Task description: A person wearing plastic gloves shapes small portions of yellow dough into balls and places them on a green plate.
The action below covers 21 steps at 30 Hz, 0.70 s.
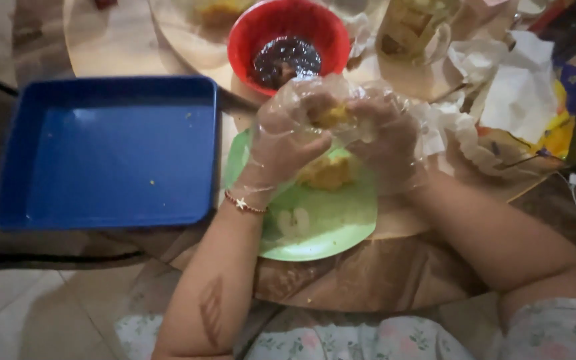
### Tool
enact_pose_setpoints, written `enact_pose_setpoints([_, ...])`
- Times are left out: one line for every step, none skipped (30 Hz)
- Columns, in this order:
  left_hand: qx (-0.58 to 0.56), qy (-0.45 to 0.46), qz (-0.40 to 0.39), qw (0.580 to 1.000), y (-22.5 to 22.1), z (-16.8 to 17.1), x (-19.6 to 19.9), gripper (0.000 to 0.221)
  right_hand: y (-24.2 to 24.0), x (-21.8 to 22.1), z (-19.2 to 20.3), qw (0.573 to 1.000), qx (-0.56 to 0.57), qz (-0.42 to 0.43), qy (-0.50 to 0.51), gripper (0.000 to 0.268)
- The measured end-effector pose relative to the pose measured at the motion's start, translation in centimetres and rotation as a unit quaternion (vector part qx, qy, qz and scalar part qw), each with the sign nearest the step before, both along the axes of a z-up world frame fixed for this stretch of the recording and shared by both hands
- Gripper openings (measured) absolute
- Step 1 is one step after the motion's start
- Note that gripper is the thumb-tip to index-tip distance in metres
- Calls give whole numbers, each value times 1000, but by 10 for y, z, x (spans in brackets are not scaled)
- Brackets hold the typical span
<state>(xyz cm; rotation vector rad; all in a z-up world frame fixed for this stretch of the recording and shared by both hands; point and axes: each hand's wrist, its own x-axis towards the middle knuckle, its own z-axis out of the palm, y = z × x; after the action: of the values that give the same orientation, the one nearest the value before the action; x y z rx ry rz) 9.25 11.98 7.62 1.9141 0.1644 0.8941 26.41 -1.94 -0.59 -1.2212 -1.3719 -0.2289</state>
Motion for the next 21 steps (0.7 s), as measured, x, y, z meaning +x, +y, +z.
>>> enact_pose_setpoints([28, -15, -3, 1000, 1, -7, 2, 47, -5, 10, -11, 998, -35, -35, -25, 45])
enact_pose_setpoints([59, -30, 0, 998, 4, -12, 2, 48, -5, 20, -22, 994, -66, -63, -51, 60])
enact_pose_setpoints([55, -29, 10, 998, 3, -19, 0, 48, -6, 17, -18, 995, -69, -54, -52, 60])
enact_pose_setpoints([30, -27, -15, 999, 2, -24, 2, 47, -9, 15, -14, 994, -85, -48, -45, 59])
enact_pose_setpoints([5, -26, -40, 999, 1, -28, 3, 46, -12, 13, -9, 993, -102, -42, -39, 58])
enact_pose_setpoints([4, -25, -34, 999, 1, -32, 4, 46, -7, 9, -8, 993, -102, -37, -39, 58])
enact_pose_setpoints([-11, -46, -34, 998, 1, -36, 6, 42, -2, 6, -7, 995, -88, -39, -26, 60])
enact_pose_setpoints([-26, -66, -38, 997, 0, -40, 8, 38, 1, 2, -7, 996, -75, -45, -11, 63])
enact_pose_setpoints([-27, -64, -35, 997, -2, -36, 6, 38, 1, 2, -10, 996, -76, -42, -8, 63])
enact_pose_setpoints([-57, -64, -49, 995, -5, -32, 4, 38, 1, 3, -13, 997, -74, -29, 0, 61])
enact_pose_setpoints([-87, -65, -63, 992, -8, -27, 2, 37, 0, 3, -16, 997, -71, -15, 8, 59])
enact_pose_setpoints([-86, -64, -62, 992, -7, -31, 3, 37, 0, 6, -19, 997, -71, -15, 9, 59])
enact_pose_setpoints([-85, -62, -70, 992, -6, -34, 4, 38, -1, 9, -21, 998, -66, 5, 18, 56])
enact_pose_setpoints([-84, -61, -80, 991, -5, -37, 7, 39, -2, 14, -23, 998, -60, 22, 26, 53])
enact_pose_setpoints([-82, -62, -82, 991, -5, -33, 8, 39, -2, 18, -25, 998, -59, 21, 25, 53])
enact_pose_setpoints([-74, -47, -58, 994, -8, -31, 8, 41, -6, 20, -28, 997, -68, 27, 26, 51])
enact_pose_setpoints([-66, -32, -34, 997, -11, -30, 8, 43, -9, 22, -30, 996, -77, 33, 28, 49])
enact_pose_setpoints([-65, -33, -35, 997, -9, -30, 7, 43, -4, 13, -21, 996, -76, 33, 27, 49])
enact_pose_setpoints([-53, -20, -31, 998, -7, -30, 6, 43, 1, 3, -12, 996, -39, 66, 47, 53])
enact_pose_setpoints([-42, -6, -27, 999, -5, -31, 5, 44, 6, -7, -3, 993, -1, 98, 68, 57])
enact_pose_setpoints([-41, -6, -28, 999, -3, -30, 5, 44, 4, -10, 6, 993, -1, 97, 68, 57])
